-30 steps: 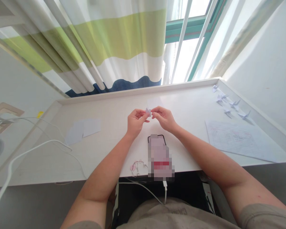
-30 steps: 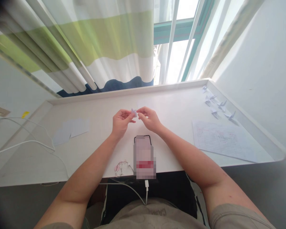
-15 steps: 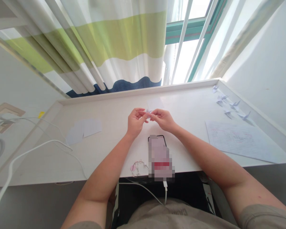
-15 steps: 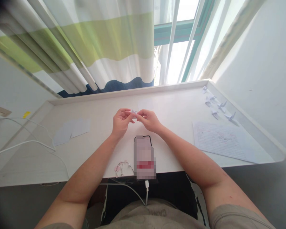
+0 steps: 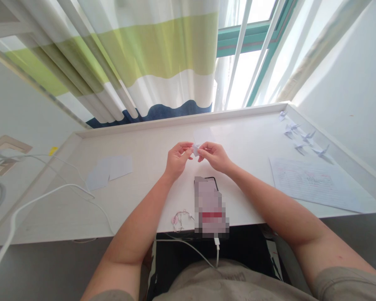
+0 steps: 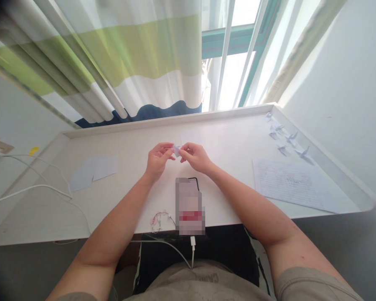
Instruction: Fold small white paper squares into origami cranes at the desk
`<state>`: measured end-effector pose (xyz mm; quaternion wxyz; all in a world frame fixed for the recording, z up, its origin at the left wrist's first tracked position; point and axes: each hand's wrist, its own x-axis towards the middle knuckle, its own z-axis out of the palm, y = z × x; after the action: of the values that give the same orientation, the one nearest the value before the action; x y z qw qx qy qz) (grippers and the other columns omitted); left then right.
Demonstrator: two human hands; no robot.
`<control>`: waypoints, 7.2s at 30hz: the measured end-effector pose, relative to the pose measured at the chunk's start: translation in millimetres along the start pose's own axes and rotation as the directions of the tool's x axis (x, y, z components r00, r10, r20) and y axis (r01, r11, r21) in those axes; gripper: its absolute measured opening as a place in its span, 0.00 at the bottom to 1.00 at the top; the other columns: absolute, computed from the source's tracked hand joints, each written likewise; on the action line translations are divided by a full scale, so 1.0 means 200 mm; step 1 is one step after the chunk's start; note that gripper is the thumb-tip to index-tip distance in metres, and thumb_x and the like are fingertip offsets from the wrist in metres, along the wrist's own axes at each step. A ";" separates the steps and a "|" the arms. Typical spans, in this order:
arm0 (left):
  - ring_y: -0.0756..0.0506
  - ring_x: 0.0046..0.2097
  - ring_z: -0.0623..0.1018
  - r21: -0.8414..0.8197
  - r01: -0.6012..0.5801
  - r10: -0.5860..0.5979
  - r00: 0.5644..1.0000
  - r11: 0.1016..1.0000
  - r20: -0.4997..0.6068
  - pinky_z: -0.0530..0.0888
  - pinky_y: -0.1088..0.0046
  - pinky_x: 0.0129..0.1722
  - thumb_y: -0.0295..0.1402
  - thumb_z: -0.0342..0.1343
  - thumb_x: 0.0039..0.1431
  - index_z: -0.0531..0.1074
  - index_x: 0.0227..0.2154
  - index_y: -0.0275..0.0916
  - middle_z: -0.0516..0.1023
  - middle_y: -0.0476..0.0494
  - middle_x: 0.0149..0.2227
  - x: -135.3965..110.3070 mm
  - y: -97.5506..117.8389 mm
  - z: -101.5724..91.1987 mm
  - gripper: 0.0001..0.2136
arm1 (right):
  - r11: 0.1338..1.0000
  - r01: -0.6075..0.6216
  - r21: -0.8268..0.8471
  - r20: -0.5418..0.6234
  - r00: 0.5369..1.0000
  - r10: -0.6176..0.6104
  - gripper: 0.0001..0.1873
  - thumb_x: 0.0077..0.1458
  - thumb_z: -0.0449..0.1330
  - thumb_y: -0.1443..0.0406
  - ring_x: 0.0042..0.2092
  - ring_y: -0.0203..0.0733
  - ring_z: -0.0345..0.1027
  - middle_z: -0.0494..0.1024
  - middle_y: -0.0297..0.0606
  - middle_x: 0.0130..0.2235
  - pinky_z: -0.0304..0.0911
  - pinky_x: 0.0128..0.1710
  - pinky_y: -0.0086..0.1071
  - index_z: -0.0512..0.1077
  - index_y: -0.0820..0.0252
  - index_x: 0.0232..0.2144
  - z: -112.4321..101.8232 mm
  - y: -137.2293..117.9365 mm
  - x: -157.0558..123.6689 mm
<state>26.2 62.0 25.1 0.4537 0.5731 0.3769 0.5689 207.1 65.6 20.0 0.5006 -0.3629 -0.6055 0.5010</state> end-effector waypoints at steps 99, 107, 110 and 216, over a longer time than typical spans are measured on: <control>0.45 0.36 0.83 -0.112 0.195 -0.196 0.981 0.974 -0.004 0.79 0.61 0.47 0.45 0.73 0.54 0.78 0.43 0.36 0.87 0.42 0.34 -0.01 -0.05 0.05 0.21 | 0.975 0.089 -0.205 -0.147 0.982 -0.121 0.22 0.51 0.72 0.45 0.37 0.43 0.75 0.81 0.37 0.34 0.74 0.39 0.42 0.77 0.56 0.31 0.00 0.03 0.03; 0.44 0.41 0.84 -0.044 0.170 -0.170 0.985 0.984 0.010 0.79 0.66 0.41 0.48 0.72 0.55 0.80 0.39 0.37 0.86 0.41 0.37 -0.03 -0.02 0.06 0.19 | 0.979 0.089 -0.185 -0.170 0.978 -0.121 0.22 0.53 0.71 0.44 0.36 0.44 0.77 0.82 0.37 0.32 0.74 0.42 0.45 0.77 0.56 0.30 0.01 0.02 0.03; 0.46 0.38 0.82 -0.016 0.119 -0.120 0.992 0.993 -0.027 0.78 0.69 0.39 0.48 0.71 0.56 0.80 0.37 0.38 0.84 0.42 0.36 -0.02 -0.02 0.06 0.17 | 0.981 0.105 -0.164 -0.158 0.979 -0.131 0.22 0.52 0.72 0.44 0.36 0.44 0.78 0.83 0.38 0.33 0.75 0.42 0.45 0.77 0.56 0.31 0.02 0.02 0.03; 0.48 0.32 0.76 0.118 0.153 -0.150 0.988 0.981 -0.027 0.74 0.71 0.36 0.45 0.71 0.55 0.81 0.32 0.37 0.81 0.45 0.30 0.00 -0.03 -0.01 0.15 | 0.994 -0.007 0.110 -0.004 1.000 0.007 0.24 0.46 0.77 0.46 0.38 0.43 0.78 0.84 0.38 0.35 0.75 0.45 0.43 0.78 0.57 0.34 -0.01 0.04 0.03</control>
<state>25.3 63.9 19.1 0.4571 0.5638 0.4569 0.5142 206.1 74.2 13.0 0.5193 -0.3379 -0.5746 0.5348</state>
